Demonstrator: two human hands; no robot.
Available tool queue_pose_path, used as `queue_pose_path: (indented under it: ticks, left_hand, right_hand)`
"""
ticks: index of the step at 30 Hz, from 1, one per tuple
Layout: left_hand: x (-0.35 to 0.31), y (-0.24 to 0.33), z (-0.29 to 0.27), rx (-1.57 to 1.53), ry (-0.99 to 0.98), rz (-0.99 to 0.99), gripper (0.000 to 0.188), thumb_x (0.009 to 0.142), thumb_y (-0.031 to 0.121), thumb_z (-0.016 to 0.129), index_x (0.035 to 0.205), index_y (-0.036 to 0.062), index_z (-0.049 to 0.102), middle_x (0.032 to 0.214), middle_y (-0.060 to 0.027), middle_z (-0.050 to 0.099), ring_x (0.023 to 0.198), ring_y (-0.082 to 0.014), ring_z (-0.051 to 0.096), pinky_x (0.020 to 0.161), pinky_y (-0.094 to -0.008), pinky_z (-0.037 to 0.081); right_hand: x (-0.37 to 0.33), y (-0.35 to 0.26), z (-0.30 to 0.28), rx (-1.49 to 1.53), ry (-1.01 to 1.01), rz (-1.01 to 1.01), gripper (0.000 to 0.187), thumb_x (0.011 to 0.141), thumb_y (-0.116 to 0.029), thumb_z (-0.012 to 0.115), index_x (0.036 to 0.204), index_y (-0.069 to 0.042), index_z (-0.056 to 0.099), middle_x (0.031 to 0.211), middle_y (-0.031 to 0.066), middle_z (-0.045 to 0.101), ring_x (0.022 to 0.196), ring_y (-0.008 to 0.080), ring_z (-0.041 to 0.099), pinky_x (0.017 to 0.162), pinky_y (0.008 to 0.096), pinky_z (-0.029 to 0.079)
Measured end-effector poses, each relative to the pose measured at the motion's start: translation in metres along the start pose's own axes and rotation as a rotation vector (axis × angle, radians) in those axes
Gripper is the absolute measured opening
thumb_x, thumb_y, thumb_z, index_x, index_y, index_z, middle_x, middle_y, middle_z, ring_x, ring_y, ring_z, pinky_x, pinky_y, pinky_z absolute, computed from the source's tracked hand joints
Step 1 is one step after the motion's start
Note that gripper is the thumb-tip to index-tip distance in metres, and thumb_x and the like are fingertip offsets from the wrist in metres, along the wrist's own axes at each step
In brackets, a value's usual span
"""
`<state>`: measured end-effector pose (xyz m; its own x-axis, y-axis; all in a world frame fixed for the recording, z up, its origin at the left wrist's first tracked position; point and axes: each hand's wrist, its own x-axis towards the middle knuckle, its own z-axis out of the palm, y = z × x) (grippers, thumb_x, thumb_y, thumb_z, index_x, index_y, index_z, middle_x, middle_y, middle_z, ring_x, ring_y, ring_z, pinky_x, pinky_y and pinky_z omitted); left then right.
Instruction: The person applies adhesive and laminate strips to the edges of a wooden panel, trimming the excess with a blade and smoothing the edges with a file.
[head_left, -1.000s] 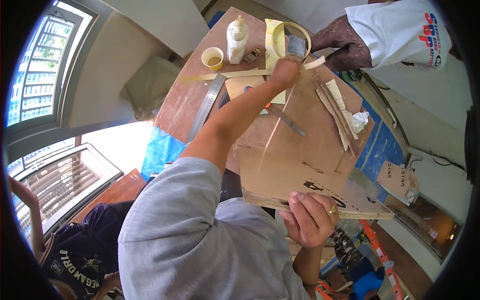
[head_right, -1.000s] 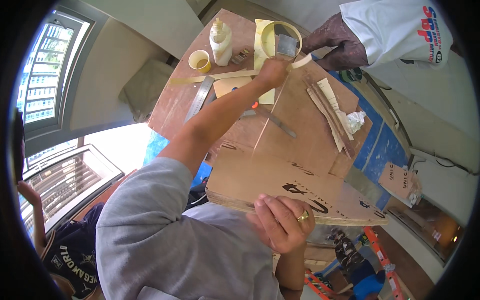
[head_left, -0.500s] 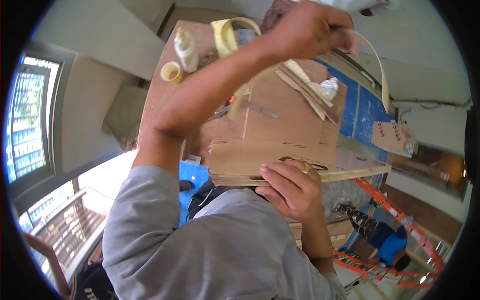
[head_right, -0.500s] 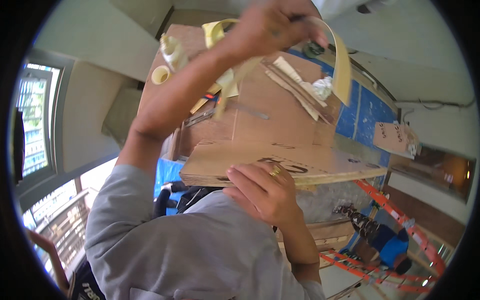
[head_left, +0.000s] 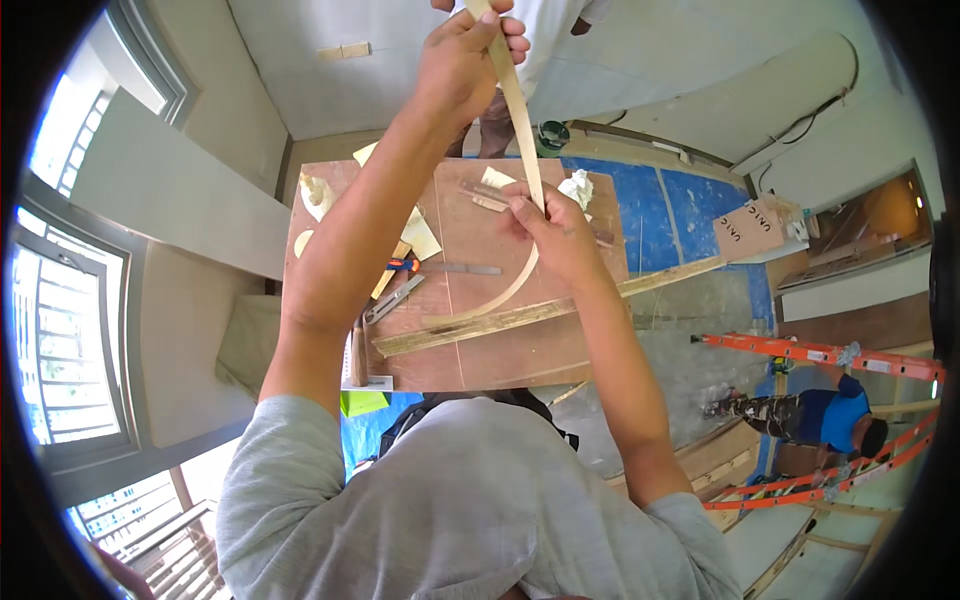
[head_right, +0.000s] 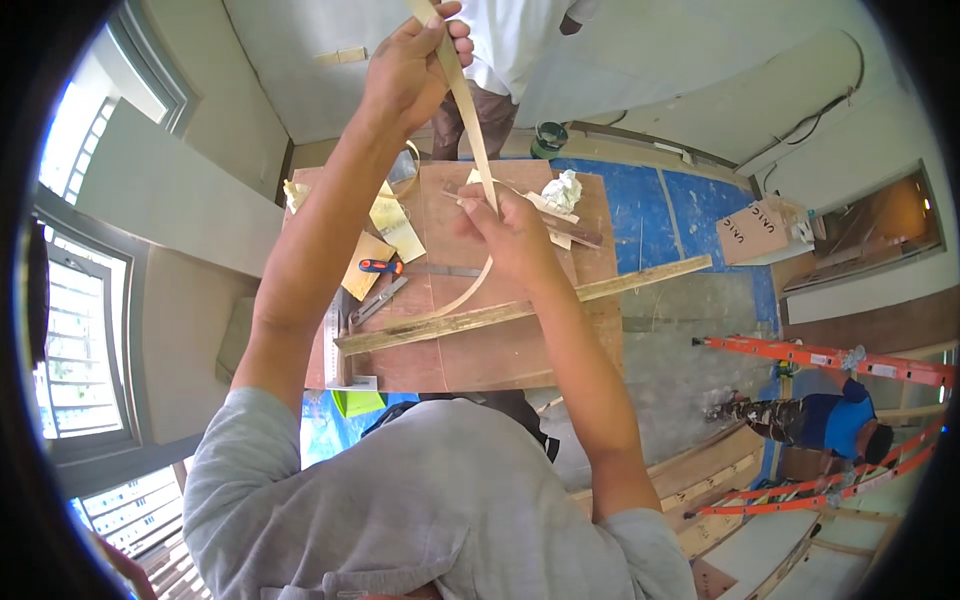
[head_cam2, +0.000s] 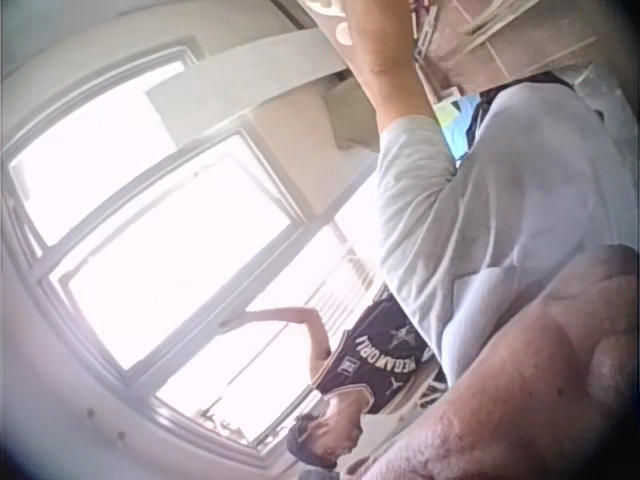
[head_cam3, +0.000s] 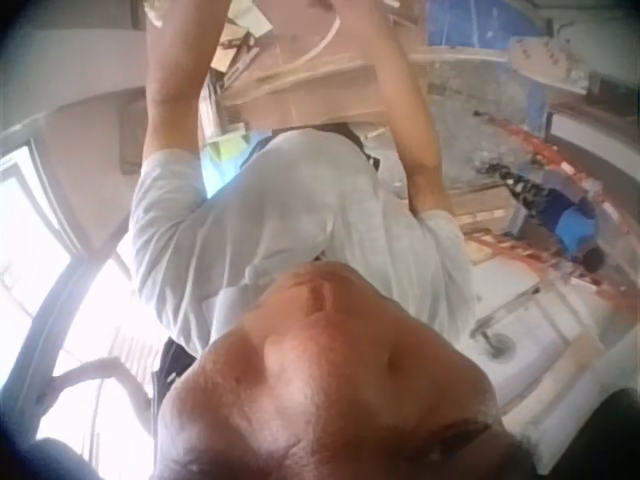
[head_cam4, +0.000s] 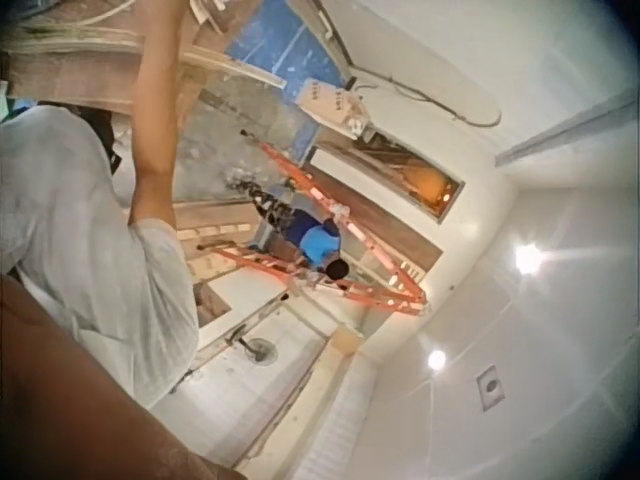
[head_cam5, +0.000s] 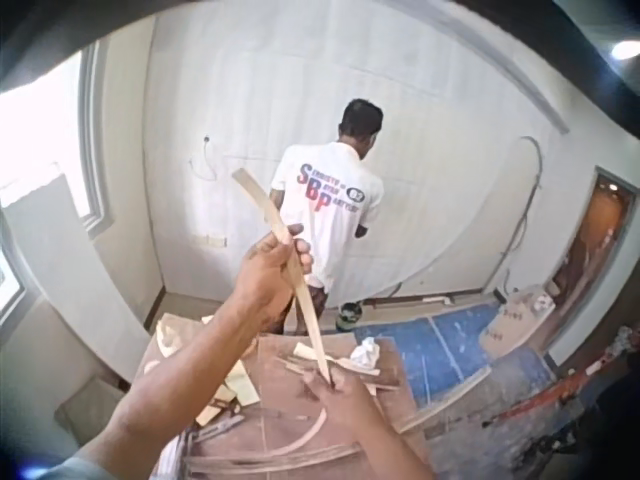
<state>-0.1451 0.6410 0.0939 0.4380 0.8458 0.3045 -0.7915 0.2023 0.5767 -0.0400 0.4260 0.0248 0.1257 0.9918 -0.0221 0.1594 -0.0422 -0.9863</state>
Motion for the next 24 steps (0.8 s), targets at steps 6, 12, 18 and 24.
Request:
queue_pose_path:
  ticks: [6, 12, 18, 24]
  left_hand:
    - [-0.038, -0.025, -0.024, 0.18, -0.004, -0.136, 0.033, 0.106, 0.002, 0.053, 0.138, -0.0059, 0.048, 0.101, -0.0187, 0.071, 0.09, -0.0296, 0.073, 0.083, -0.0419, 0.062]
    - [-0.106, -0.057, -0.019, 0.276, -0.117, -0.491, 0.023, 0.104, 0.003, 0.062, 0.126, -0.0022, 0.06, 0.095, -0.0152, 0.075, 0.084, -0.0234, 0.075, 0.067, -0.0325, 0.064]
    - [-0.054, -0.001, -0.056, 0.397, 0.166, -0.233, 0.024, 0.11, 0.012, 0.051, 0.124, -0.0062, 0.057, 0.104, -0.0183, 0.071, 0.093, -0.0272, 0.073, 0.086, -0.0395, 0.062]
    - [-0.021, 0.082, -0.115, 0.382, 0.492, 0.032, 0.025, 0.112, 0.014, 0.05, 0.124, -0.0073, 0.057, 0.109, -0.0185, 0.069, 0.094, -0.0291, 0.07, 0.093, -0.041, 0.06]
  right_hand:
    - [-0.009, -0.018, 0.0, 0.386, -0.198, 0.234, 0.049, 0.112, -0.041, 0.049, 0.132, 0.003, 0.061, 0.095, 0.0167, 0.077, 0.069, 0.0206, 0.075, 0.061, 0.0303, 0.06]
    - [-0.007, -0.013, -0.014, 0.423, -0.204, 0.284, 0.042, 0.11, -0.036, 0.055, 0.133, -0.002, 0.061, 0.087, 0.0148, 0.076, 0.049, 0.0144, 0.064, 0.046, 0.0231, 0.049]
    - [-0.022, -0.02, -0.019, 0.341, -0.414, 0.305, 0.043, 0.107, -0.03, 0.06, 0.139, -0.001, 0.058, 0.093, 0.0174, 0.076, 0.052, 0.013, 0.064, 0.046, 0.0207, 0.048]
    - [-0.019, -0.02, -0.013, 0.413, -0.462, 0.298, 0.044, 0.108, -0.033, 0.059, 0.136, 0.0, 0.06, 0.094, 0.0195, 0.077, 0.049, 0.0106, 0.062, 0.044, 0.0204, 0.047]
